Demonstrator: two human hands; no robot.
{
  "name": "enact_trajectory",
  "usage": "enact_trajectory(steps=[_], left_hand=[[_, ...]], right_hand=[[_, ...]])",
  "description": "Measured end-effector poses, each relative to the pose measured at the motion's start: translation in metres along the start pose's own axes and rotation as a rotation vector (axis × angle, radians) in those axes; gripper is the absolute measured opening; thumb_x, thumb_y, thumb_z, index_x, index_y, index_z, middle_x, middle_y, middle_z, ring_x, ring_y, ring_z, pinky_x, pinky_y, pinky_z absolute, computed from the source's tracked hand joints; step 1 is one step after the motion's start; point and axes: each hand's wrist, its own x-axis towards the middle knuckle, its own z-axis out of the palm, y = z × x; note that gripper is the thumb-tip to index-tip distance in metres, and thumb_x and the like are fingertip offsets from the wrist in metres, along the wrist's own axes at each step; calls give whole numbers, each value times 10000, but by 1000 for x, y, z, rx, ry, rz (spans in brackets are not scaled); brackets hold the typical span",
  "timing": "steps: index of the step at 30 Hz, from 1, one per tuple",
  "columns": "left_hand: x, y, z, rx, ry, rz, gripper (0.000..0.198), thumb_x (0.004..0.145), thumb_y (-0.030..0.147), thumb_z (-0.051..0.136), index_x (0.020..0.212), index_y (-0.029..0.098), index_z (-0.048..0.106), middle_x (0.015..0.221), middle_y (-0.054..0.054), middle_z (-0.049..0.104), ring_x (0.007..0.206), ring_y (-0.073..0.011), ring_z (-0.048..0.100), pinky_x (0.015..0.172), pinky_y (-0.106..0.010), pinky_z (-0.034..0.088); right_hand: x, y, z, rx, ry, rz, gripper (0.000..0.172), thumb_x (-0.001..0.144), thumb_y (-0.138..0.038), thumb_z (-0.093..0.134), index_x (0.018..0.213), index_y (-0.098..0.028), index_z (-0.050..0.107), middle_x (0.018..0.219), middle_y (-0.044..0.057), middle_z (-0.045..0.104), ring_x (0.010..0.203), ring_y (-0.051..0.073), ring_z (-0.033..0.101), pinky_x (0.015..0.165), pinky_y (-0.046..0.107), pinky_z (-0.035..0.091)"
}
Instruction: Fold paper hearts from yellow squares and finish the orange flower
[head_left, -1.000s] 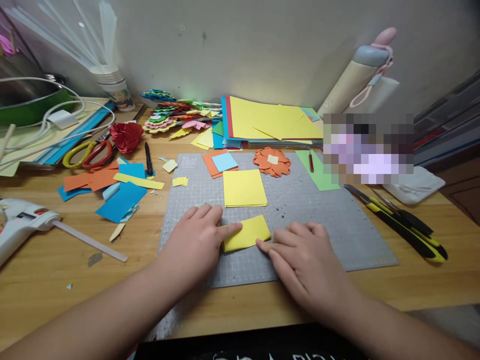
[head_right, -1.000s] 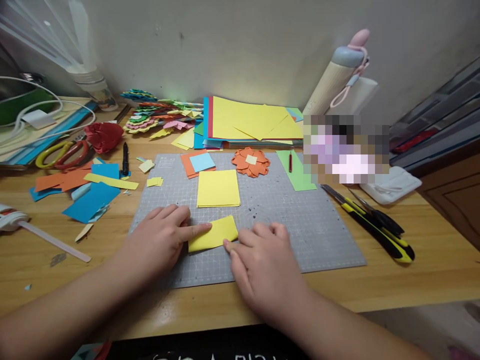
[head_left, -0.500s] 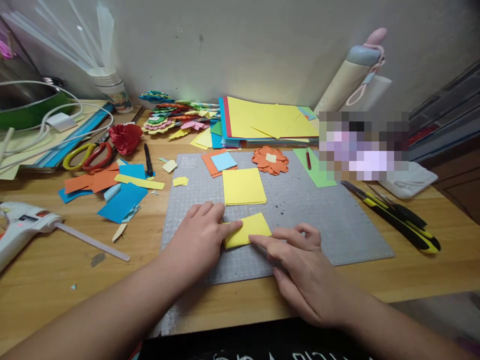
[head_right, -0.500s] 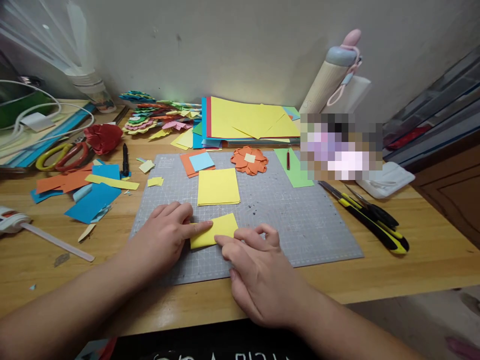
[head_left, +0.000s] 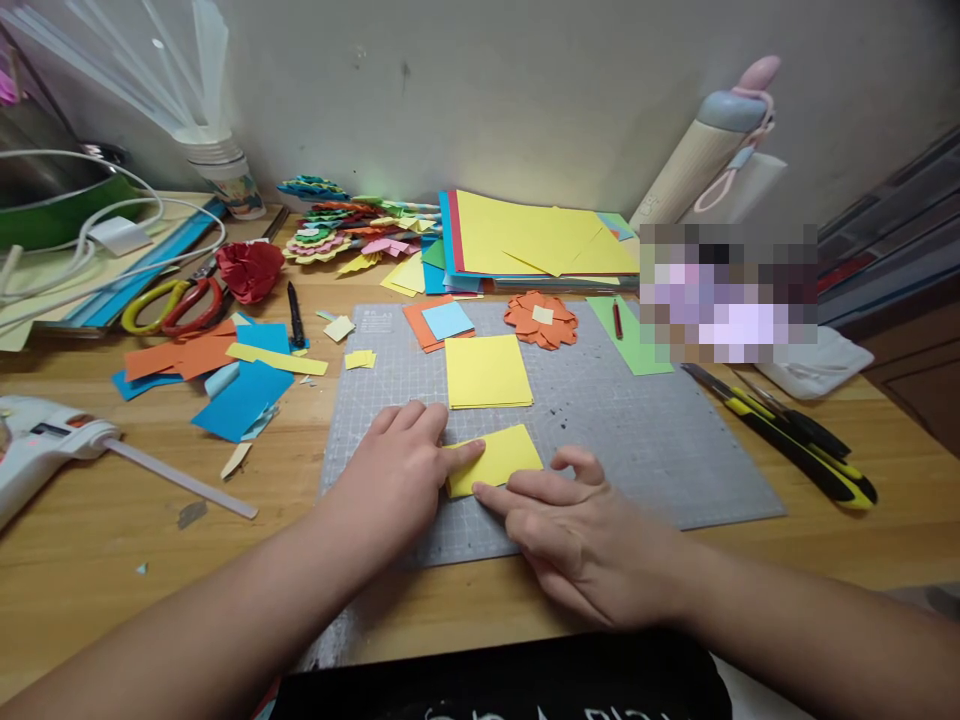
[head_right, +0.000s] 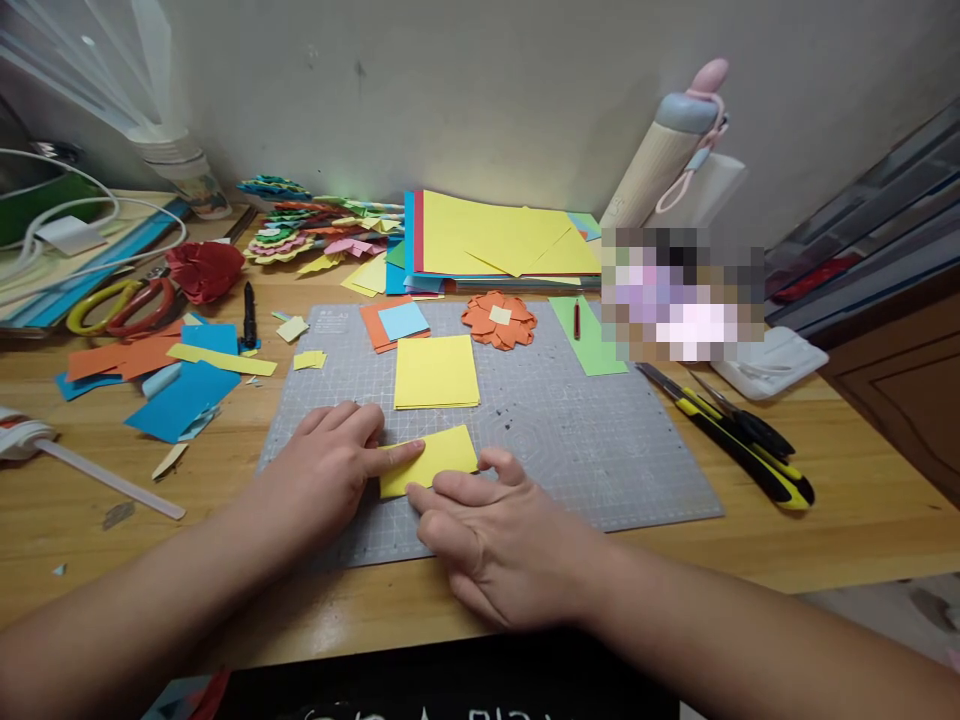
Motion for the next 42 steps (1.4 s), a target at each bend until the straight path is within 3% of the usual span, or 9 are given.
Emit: enact_trajectory(steps=[7, 11, 14, 16, 18, 22, 26, 32, 42], left_hand=[[1, -2, -2, -39, -17, 3, 349, 889, 244, 519, 1207, 374, 586, 912, -41, 523, 901, -233, 447, 782, -369, 321], [2, -1, -2, -124, 3, -48, 366, 891, 197, 456, 1163, 378, 622, 861, -31, 507, 892, -225, 445, 785, -372, 323], [2, 0, -3, -177, 26, -88, 356, 860, 202, 473, 1117, 371, 653, 842, -22, 495, 888, -219, 447, 796, -379, 324], [2, 0, -2, -189, 49, -89, 285, 846, 301, 536, 1088, 376, 666, 837, -18, 490, 890, -222, 450, 794, -382, 323], [3, -1, -1, -188, 65, -72, 253, 829, 397, 580, 1065, 390, 672, 834, -15, 492, 887, -225, 454, 785, -383, 321], [3, -3, 3, -169, 71, -39, 255, 817, 429, 606, 1065, 403, 663, 842, -14, 498, 877, -225, 455, 775, -380, 313], [3, -4, 3, -164, 71, -34, 245, 823, 426, 601, 1060, 409, 661, 843, -12, 494, 869, -223, 455, 773, -374, 312], [2, -5, 3, -168, 73, -35, 246, 823, 428, 603, 1063, 412, 657, 837, -9, 493, 875, -223, 454, 772, -370, 304], [3, -6, 3, -166, 71, -28, 237, 821, 436, 605, 1049, 411, 666, 826, -8, 497, 868, -221, 446, 774, -358, 295]], right_hand=[[21, -9, 7, 4, -50, -81, 190, 884, -262, 394, 975, -199, 549, 1354, 26, 526, 1192, 144, 437, 995, 380, 119], [30, -13, 7, -18, -82, -133, 216, 892, -274, 373, 998, -205, 547, 1309, 4, 557, 1171, 138, 437, 1009, 382, 123], [26, -8, 2, -40, 10, -326, 230, 898, -279, 381, 1001, -210, 575, 1243, -6, 591, 1110, 152, 462, 1016, 411, 116], [20, -1, -3, -89, 170, -402, 269, 908, -298, 376, 987, -191, 610, 1166, 26, 624, 998, 170, 493, 992, 427, 153], [13, 10, -9, -97, 272, -265, 226, 884, -296, 450, 951, -188, 637, 1109, 29, 644, 970, 185, 491, 972, 421, 196], [9, 28, -17, -125, 243, -83, 207, 872, -311, 489, 998, -275, 650, 1187, 17, 596, 1058, 231, 450, 977, 454, 208], [14, 37, -13, -143, 152, -116, 225, 887, -342, 478, 1049, -309, 631, 1215, 14, 555, 1150, 243, 409, 1021, 479, 167], [9, 45, -5, -164, 141, -142, 232, 862, -306, 521, 1069, -344, 619, 1168, 8, 560, 1213, 247, 383, 1047, 497, 129], [-12, 61, -16, -192, 94, -99, 256, 871, -270, 475, 1066, -331, 629, 1128, 34, 559, 1218, 262, 391, 1026, 498, 160]])
